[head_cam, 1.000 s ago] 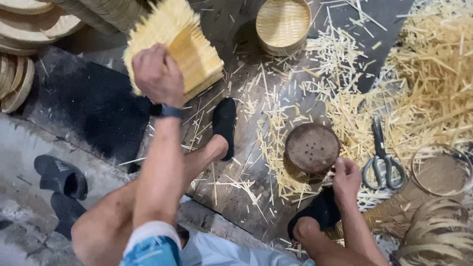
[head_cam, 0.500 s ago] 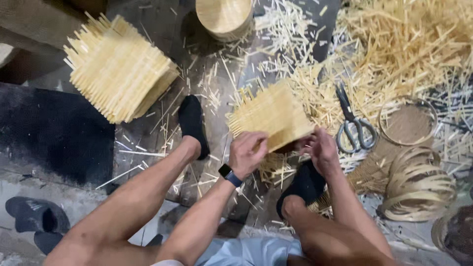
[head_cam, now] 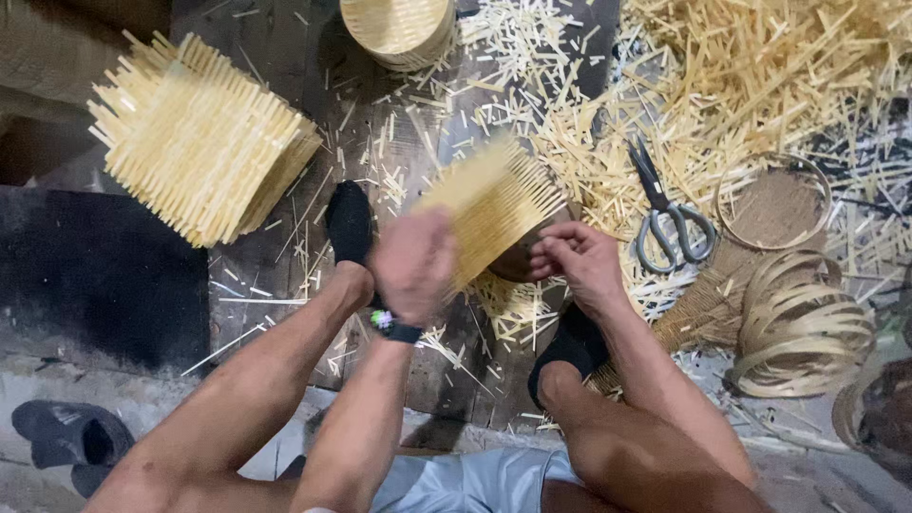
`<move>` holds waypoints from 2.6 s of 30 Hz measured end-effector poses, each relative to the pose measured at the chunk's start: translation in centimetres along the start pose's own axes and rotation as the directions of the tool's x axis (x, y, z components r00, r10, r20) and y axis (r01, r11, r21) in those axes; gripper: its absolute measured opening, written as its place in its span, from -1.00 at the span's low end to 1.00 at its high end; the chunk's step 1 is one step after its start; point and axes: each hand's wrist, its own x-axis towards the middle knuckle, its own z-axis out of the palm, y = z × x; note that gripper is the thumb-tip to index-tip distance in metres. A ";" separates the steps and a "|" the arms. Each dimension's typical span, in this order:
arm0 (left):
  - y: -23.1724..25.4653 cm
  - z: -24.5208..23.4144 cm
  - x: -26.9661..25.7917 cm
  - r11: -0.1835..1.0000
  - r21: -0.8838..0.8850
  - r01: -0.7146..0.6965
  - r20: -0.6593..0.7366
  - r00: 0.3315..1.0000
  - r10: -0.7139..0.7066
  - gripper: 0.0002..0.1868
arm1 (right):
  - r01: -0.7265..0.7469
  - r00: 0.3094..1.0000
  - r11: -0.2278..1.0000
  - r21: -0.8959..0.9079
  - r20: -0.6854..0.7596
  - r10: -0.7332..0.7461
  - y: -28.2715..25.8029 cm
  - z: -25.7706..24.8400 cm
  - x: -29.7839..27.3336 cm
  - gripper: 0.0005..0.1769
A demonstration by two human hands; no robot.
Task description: The person weaves thin bamboo strips into a circular base, then uses shears to trim the excess material around the edge. The finished piece is placed on a stack of similar items.
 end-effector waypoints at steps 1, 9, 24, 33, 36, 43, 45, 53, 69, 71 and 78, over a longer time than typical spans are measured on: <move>-0.2 -1.3 0.9 0.968 0.157 0.197 0.030 0.978 -0.204 -0.95 | -0.010 1.000 0.996 0.088 -0.004 0.010 0.0 -0.2 -0.3 -0.53; -4.6 -12.2 2.7 0.912 0.410 0.016 -0.596 0.761 0.255 -0.75 | -0.247 0.961 0.969 -0.007 -0.133 0.244 1.6 1.0 0.9 -0.56; -17.5 13.7 -9.7 -0.146 -0.647 0.748 0.578 0.357 -0.734 -0.43 | -0.135 0.990 0.988 0.075 -0.023 0.137 3.2 0.9 2.9 -0.44; -15.2 12.8 -4.4 0.449 -0.407 0.795 0.514 0.606 -0.608 -0.47 | -0.323 0.911 0.939 -0.115 -0.308 0.276 3.3 -3.8 1.3 -0.45; -14.6 13.2 -2.5 0.540 -0.409 0.736 0.514 0.675 -0.530 -0.53 | -0.119 0.963 0.990 -0.073 -0.252 0.097 3.7 -4.4 1.2 -0.54; -16.1 14.0 -2.5 0.476 -0.443 0.760 0.537 0.650 -0.538 -0.57 | -0.166 0.965 0.971 0.173 -0.175 0.196 5.0 -4.5 1.4 -0.45; -16.6 14.0 -2.5 0.509 -0.398 0.763 0.537 0.644 -0.545 -0.56 | -0.176 0.962 0.962 0.208 -0.169 0.213 5.4 -4.4 1.4 -0.48; -17.3 13.5 -2.6 0.574 -0.354 0.738 0.489 0.669 -0.559 -0.41 | -0.130 0.950 0.989 -0.067 -0.295 0.105 6.8 -7.2 2.4 -0.59; -5.1 8.1 2.6 0.803 -0.458 0.380 0.199 0.925 -0.324 -0.59 | -0.025 0.840 0.245 -0.969 -0.154 -0.521 -1.4 -20.8 -2.6 -0.88; -1.5 8.8 3.9 0.817 -0.468 0.338 0.290 0.931 -0.220 -0.58 | 0.385 0.751 0.300 -0.873 0.107 -0.652 -3.6 -17.1 -4.5 -0.85; 6.2 6.1 4.4 -0.022 -0.813 0.582 0.582 0.811 -0.064 -0.61 | 0.258 0.910 0.781 -0.569 -0.128 -0.394 -14.3 -6.2 -11.5 -0.63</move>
